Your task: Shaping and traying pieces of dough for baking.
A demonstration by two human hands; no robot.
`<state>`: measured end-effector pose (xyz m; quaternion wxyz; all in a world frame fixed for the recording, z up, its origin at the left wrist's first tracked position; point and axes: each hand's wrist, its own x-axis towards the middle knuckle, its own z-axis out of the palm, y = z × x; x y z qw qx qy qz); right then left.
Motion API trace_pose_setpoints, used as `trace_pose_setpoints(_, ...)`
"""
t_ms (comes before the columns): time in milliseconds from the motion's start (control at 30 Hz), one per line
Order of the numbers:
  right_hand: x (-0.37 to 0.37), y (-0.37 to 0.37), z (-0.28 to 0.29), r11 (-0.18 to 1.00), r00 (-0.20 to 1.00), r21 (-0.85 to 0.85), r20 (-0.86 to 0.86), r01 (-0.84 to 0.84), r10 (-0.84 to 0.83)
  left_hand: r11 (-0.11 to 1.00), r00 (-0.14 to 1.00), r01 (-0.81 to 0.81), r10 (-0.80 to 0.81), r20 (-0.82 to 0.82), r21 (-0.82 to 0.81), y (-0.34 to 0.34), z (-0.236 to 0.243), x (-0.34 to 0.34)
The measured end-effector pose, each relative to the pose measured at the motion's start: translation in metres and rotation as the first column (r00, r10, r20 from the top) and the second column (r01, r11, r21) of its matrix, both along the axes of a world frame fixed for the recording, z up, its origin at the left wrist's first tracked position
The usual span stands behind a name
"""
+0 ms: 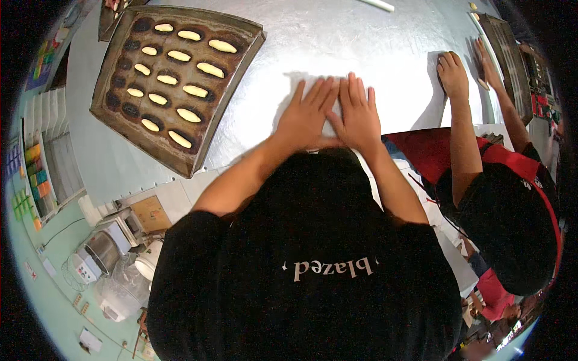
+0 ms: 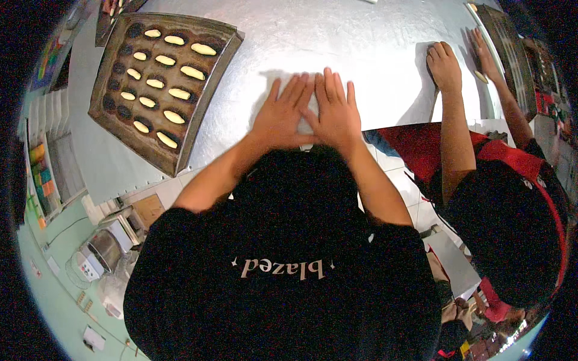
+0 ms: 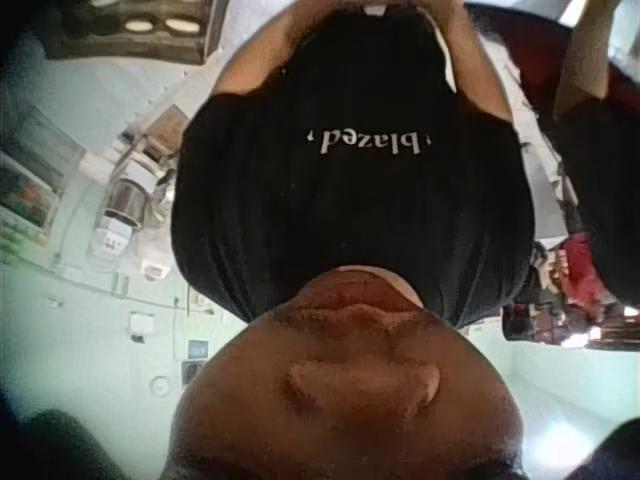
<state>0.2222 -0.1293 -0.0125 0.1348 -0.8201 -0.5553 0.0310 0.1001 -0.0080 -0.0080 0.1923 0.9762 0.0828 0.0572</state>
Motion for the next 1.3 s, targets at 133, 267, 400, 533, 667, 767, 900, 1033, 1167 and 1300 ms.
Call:
trace_pose_setpoints(133, -0.029, -0.033, 0.019, 0.996, 0.995, -0.077, -0.098, -0.033, 0.025, 0.986, 0.995, 0.092, -0.095, -0.016, -0.142, -0.019, 0.009, -0.052)
trace_pose_setpoints(267, -0.013, 0.028, 0.03, 0.985, 0.996, 0.154, -0.043, 0.078, -0.072, 0.958, 0.992, 0.077, -0.046, 0.115, -0.277, -0.007, 0.006, -0.074)
trace_pose_setpoints(400, -0.001, 0.065, 0.001, 0.977, 0.983, 0.146, 0.07, 0.156, -0.167, 0.922, 0.973, 0.06, 0.031, 0.228, -0.382, -0.001, 0.014, -0.077)
trace_pose_setpoints(533, -0.053, 0.011, 0.009, 0.99, 0.999, -0.135, -0.012, 0.047, -0.049, 0.915, 0.963, -0.042, 0.144, 0.228, -0.401, 0.01, 0.011, -0.109)
trace_pose_setpoints(667, -0.03, 0.042, -0.003, 0.996, 0.995, -0.056, 0.069, 0.076, -0.072, 0.928, 0.965, -0.061, 0.149, 0.217, -0.368, 0.012, 0.013, -0.119)
trace_pose_setpoints(767, 0.046, 0.126, -0.018, 0.99, 0.99, 0.035, -0.012, 0.139, -0.139, 0.914, 0.959, -0.052, 0.158, 0.235, -0.403, 0.011, 0.017, -0.106)
trace_pose_setpoints(900, 0.097, 0.147, 0.018, 0.995, 0.936, 0.005, -0.338, 0.1, -0.093, 0.865, 0.95, -0.032, 0.182, 0.253, -0.501, 0.019, 0.018, -0.118)
trace_pose_setpoints(1033, 0.068, 0.08, 0.044, 0.959, 0.886, -0.042, -0.395, -0.281, 0.243, 0.863, 0.868, -0.068, 0.299, 0.397, -0.5, 0.016, 0.056, -0.169)
trace_pose_setpoints(1167, 0.056, 0.041, 0.056, 0.954, 0.937, -0.066, -0.216, -0.293, 0.273, 0.894, 0.657, -0.215, 0.43, 0.619, -0.392, 0.031, 0.091, -0.199)
trace_pose_setpoints(1300, 0.048, 0.073, 0.104, 0.898, 0.91, -0.221, -0.26, -0.381, 0.322, 0.472, 0.036, -0.675, 0.789, 0.614, -0.567, 0.072, 0.061, -0.264)
